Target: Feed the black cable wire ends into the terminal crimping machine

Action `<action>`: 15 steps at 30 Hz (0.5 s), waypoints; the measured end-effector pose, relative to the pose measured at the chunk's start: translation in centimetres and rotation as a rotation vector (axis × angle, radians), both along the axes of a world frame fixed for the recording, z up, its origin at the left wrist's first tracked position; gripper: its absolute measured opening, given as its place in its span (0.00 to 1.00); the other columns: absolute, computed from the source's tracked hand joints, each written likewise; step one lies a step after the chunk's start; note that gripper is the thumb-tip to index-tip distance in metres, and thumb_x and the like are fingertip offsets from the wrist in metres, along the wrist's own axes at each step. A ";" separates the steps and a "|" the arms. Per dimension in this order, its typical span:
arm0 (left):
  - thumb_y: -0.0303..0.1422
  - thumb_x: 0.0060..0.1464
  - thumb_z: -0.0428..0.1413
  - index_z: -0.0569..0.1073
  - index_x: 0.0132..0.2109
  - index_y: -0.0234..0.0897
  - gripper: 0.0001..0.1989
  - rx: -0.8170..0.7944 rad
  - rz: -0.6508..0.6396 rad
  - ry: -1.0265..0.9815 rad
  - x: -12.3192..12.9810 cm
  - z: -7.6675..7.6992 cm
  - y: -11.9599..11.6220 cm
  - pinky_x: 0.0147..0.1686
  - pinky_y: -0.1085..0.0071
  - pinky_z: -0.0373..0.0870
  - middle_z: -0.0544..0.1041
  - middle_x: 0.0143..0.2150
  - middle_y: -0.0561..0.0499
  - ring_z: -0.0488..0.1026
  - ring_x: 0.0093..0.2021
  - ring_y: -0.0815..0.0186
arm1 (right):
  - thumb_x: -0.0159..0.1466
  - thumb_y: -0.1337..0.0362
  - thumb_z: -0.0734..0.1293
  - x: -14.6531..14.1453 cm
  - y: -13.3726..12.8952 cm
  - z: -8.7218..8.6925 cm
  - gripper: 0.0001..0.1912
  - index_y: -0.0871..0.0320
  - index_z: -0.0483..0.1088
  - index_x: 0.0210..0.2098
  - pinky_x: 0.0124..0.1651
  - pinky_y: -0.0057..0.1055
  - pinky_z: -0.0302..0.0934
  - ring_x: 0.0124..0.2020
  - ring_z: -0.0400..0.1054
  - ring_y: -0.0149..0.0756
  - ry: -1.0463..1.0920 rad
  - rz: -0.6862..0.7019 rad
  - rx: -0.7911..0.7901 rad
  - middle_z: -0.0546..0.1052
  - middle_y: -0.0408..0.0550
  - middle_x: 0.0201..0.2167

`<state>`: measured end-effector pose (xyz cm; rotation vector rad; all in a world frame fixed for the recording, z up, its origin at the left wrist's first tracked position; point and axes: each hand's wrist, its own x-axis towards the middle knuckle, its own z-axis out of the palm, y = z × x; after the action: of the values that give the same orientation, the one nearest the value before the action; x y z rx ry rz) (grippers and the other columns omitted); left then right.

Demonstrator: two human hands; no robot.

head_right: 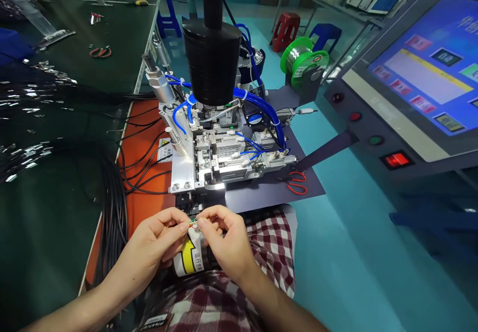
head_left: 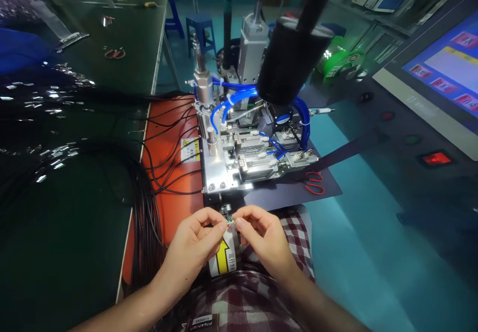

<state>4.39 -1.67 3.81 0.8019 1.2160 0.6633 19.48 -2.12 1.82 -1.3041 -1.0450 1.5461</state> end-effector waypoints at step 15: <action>0.41 0.54 0.55 0.65 0.33 0.35 0.13 0.045 -0.068 0.022 -0.2 0.1 -0.2 0.17 0.77 0.41 0.53 0.16 0.64 0.46 0.18 0.76 | 0.56 0.59 0.69 0.3 1.0 0.1 0.12 0.60 0.67 0.24 0.21 0.25 0.44 0.18 0.51 0.23 0.200 0.045 -0.138 0.63 0.37 0.18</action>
<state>4.21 -1.84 3.95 0.8858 1.1920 0.6296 19.76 -1.14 1.95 -1.1942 -0.8597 1.7691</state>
